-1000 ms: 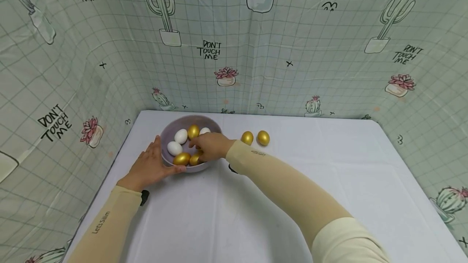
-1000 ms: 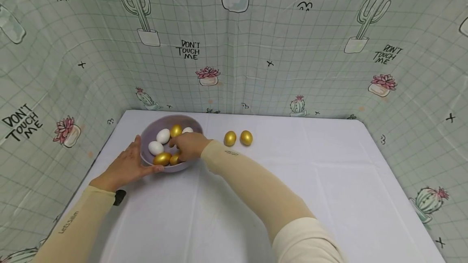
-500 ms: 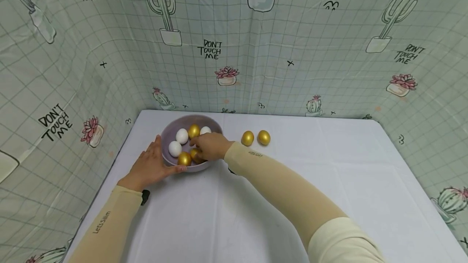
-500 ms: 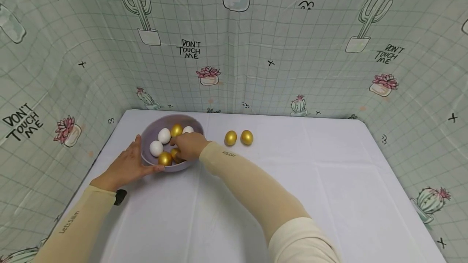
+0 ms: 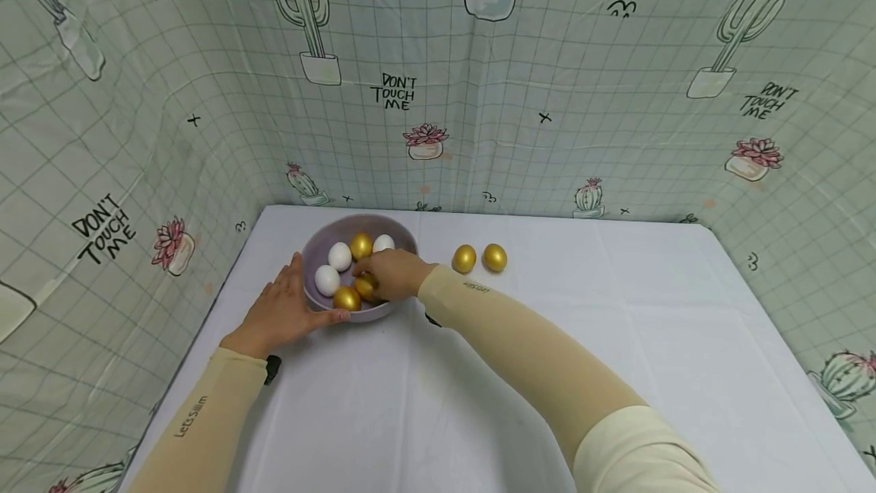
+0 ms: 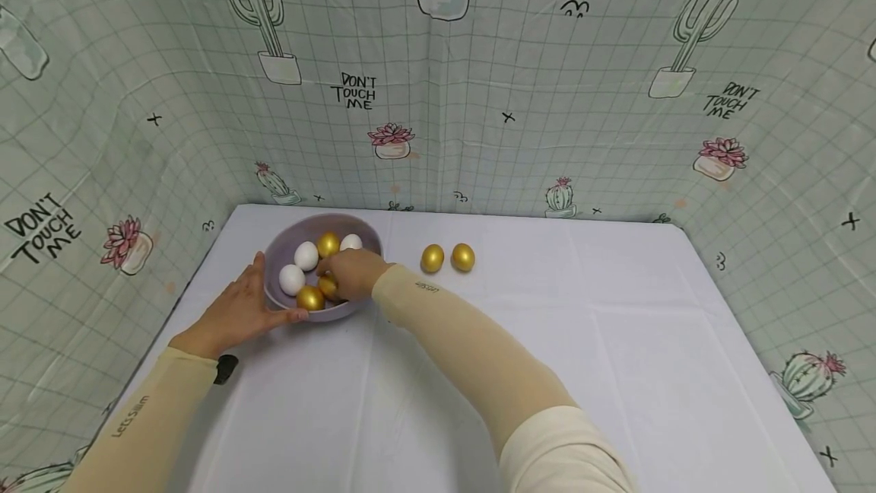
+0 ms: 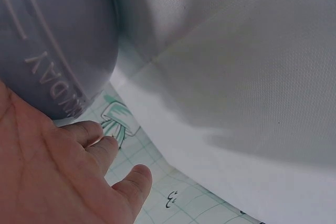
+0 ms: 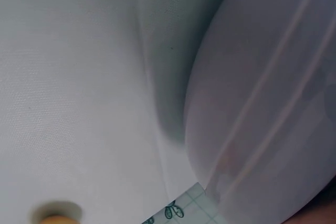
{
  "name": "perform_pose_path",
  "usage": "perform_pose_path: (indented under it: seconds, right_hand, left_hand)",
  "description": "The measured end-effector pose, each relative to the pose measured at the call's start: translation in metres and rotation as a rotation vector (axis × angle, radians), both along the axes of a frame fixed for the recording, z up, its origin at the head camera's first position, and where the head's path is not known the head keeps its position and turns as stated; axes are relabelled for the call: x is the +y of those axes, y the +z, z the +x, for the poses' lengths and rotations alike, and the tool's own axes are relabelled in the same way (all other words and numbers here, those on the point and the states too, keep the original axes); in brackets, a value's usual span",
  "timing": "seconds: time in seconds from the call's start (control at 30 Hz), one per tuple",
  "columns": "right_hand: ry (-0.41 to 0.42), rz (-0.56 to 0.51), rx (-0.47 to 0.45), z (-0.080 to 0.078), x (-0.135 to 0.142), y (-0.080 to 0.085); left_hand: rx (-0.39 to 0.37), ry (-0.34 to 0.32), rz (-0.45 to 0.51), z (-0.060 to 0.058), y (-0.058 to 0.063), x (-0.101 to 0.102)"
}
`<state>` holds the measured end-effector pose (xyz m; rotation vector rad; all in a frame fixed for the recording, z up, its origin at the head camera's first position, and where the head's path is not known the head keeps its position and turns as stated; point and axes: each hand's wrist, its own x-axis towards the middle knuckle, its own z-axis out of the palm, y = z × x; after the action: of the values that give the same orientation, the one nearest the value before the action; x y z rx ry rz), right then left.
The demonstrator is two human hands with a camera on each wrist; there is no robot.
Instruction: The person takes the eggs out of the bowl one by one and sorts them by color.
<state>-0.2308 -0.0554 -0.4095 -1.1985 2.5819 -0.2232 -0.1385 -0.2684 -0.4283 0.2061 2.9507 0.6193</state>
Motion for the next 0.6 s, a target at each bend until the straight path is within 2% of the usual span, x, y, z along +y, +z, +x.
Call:
perform_pose_path:
  seconds: [0.23,0.6]
  right_hand:
    - [-0.03,0.014,-0.025,0.0007,-0.0014,0.0007]
    - [-0.03,0.01,-0.048,0.0004,-0.0026,0.0]
  left_hand:
    - [0.001,0.003,-0.004,0.0001,-0.0009,0.0004]
    - [-0.001,-0.001,-0.004,0.0005,-0.0001,0.0004]
